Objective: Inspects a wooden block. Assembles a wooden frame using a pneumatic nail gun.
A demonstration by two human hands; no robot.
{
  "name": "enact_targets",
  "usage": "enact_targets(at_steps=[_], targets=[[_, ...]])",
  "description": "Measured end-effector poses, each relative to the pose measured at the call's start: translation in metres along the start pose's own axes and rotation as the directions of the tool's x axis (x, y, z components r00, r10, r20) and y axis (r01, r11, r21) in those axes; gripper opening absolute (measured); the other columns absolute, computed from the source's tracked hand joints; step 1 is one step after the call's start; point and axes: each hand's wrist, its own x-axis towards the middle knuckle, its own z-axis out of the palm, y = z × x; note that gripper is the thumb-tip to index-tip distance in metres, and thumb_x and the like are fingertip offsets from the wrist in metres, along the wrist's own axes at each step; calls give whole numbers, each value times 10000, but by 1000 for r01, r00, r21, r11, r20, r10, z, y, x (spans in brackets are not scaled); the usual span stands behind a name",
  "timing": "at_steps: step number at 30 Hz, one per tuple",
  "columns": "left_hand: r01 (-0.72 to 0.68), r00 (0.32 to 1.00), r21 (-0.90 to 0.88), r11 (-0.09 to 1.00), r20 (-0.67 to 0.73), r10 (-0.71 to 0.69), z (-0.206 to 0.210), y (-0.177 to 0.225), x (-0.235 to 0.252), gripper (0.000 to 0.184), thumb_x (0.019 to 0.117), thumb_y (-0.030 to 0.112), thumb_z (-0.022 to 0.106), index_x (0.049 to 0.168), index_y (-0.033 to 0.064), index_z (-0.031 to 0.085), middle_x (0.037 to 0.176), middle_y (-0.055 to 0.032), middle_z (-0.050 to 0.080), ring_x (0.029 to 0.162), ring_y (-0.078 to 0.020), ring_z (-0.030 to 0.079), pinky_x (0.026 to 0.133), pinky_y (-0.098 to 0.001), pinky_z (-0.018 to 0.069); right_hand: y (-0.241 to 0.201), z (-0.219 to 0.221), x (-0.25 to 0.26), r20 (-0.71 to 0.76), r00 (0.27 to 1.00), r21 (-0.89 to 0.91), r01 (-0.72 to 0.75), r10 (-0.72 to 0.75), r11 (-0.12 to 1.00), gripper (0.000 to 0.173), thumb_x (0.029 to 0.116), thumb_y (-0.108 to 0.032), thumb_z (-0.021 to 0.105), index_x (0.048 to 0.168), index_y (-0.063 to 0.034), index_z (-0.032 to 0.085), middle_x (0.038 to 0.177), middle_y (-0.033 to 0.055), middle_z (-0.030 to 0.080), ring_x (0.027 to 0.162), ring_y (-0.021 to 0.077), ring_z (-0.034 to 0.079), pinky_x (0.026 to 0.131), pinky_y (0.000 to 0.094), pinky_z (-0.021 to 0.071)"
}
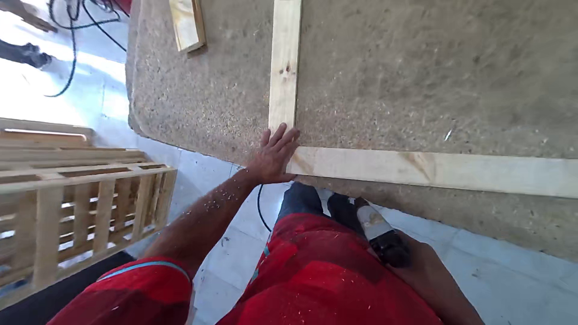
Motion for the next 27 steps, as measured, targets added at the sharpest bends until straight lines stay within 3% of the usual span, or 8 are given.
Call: enact_targets(at_steps=[4, 6, 9, 12, 15, 27], targets=[[-23, 997, -47, 999, 72, 26, -7, -3, 5, 897, 698, 651, 826, 1404, 149, 593, 1688, -16, 304, 1593, -339, 116, 1205, -719, 118, -31, 25, 10, -1, 996, 105, -86, 87, 991, 514, 799, -642, 700, 1106, -229, 703, 862, -67, 718, 824, 58, 700, 728, 374, 597], [-96, 991, -26, 995, 94, 98, -9, -8, 10, 887, 684, 688, 809, 1368, 156, 620, 1666, 4, 354, 1586, -316, 163, 1195, -704, 157, -52, 40, 17, 10, 988, 131, -153, 153, 979, 530, 791, -663, 706, 1117, -246, 698, 845, -72, 711, 805, 71, 699, 711, 391, 595], [-209, 974, -22, 978, 84, 210, -9, -20, 14, 879, 719, 738, 729, 1356, 141, 626, 1641, -30, 398, 1577, -308, 203, 1230, -637, 177, -94, 67, 27, -15, 976, 201, -211, 219, 957, 536, 787, -623, 707, 1167, -246, 694, 843, -55, 714, 799, 96, 700, 701, 425, 593], [-249, 968, -6, 968, -9, 249, 3, -25, 13, 894, 718, 763, 680, 1328, 111, 636, 1619, -73, 430, 1564, -337, 243, 1247, -636, 151, -129, 96, 37, -91, 966, 332, -200, 243, 922, 518, 788, -612, 733, 1158, -252, 706, 861, -97, 722, 811, 29, 697, 726, 344, 610], [-245, 969, -35, 969, -45, 243, 7, -26, 14, 868, 708, 747, 677, 1288, 101, 641, 1611, -90, 438, 1558, -346, 258, 1247, -643, 140, -154, 115, 49, -114, 947, 393, -234, 299, 889, 538, 785, -622, 750, 1151, -230, 707, 870, -92, 722, 819, 23, 694, 743, 330, 611], [-294, 949, -83, 952, -143, 280, 10, -32, 15, 755, 714, 596, 728, 1245, 63, 660, 1565, -138, 493, 1529, -354, 331, 1245, -634, 177, -185, 131, 69, -28, 917, 370, -360, 397, 857, 476, 801, -611, 737, 1127, -265, 712, 829, -85, 709, 785, 50, 692, 700, 368, 602]])
